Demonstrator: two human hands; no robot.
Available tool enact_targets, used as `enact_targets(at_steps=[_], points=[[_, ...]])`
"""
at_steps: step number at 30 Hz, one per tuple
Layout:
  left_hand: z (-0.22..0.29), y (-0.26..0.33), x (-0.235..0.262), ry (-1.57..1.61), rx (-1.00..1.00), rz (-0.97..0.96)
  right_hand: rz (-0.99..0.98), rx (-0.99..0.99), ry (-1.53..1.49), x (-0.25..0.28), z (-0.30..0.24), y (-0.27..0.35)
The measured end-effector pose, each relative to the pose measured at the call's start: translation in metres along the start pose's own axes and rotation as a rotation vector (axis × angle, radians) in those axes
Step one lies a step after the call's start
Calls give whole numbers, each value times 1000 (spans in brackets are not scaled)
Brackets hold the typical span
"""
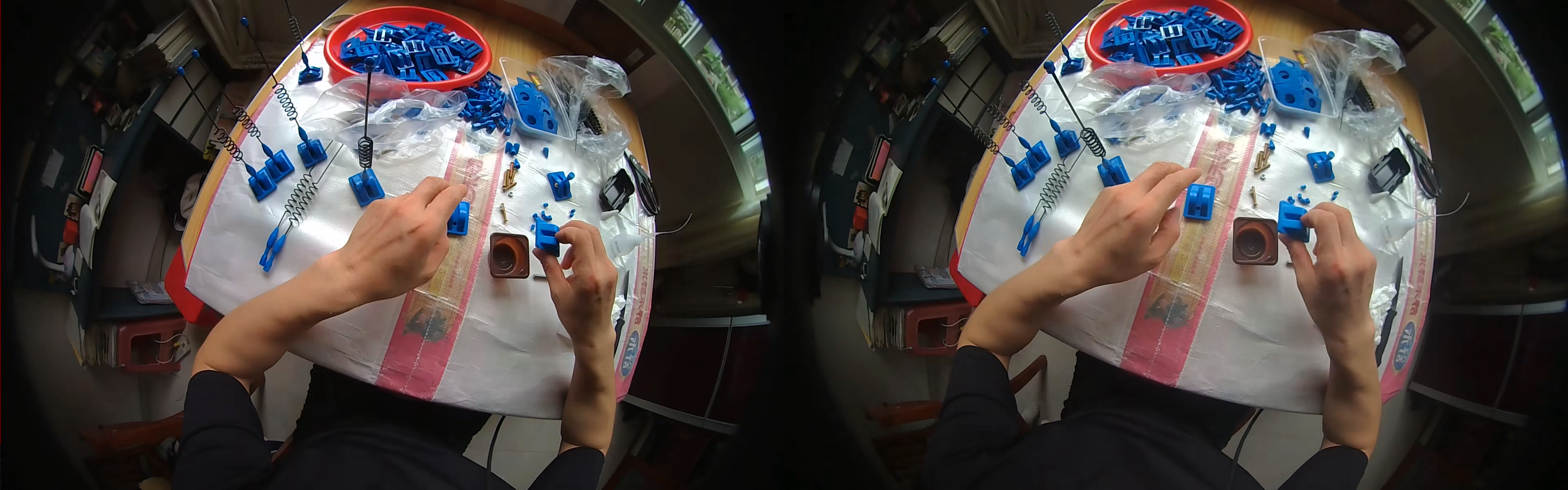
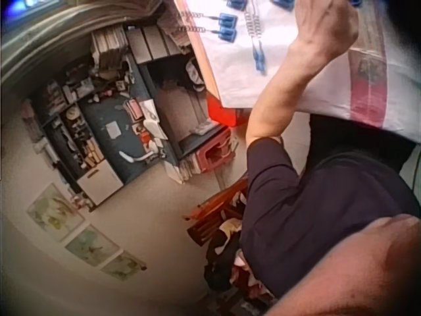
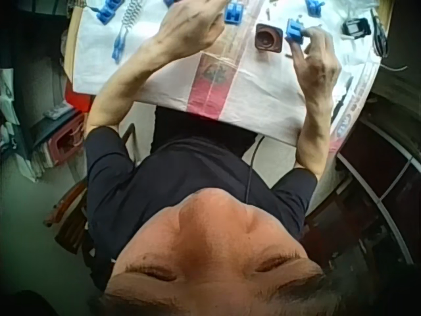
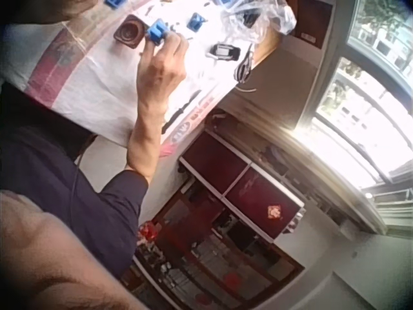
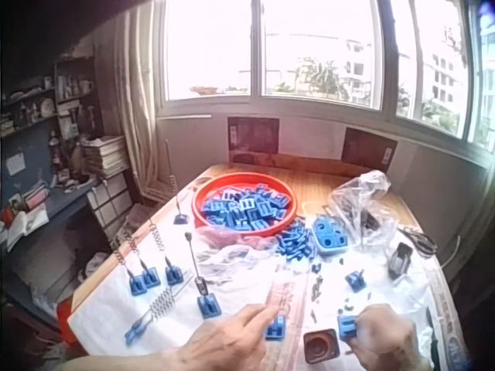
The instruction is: Assembling blue plastic parts with metal springs and screws using a screwdriver.
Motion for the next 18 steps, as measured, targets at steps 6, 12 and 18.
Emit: enact_targets(at_steps=[6,12,18], points=[[-4,-1,-30,-136,67,-210,-4,-11,-68,-7,-7,6],[25,17,9,-191,-50,-147,25,-48,-101,-8,-9,12],[18,99,98,-313,279,-43,44,-90,-122,-7,-8,13]])
Point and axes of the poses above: each hand's wrist, its own y-axis away from the middle knuckle, its own x-axis out of the back of the hand, z = x × y, the point moved 1 cm from there along -y, towards the middle knuckle, and after that the axes turned 3 degrees about -z, right-handed, at the moved point
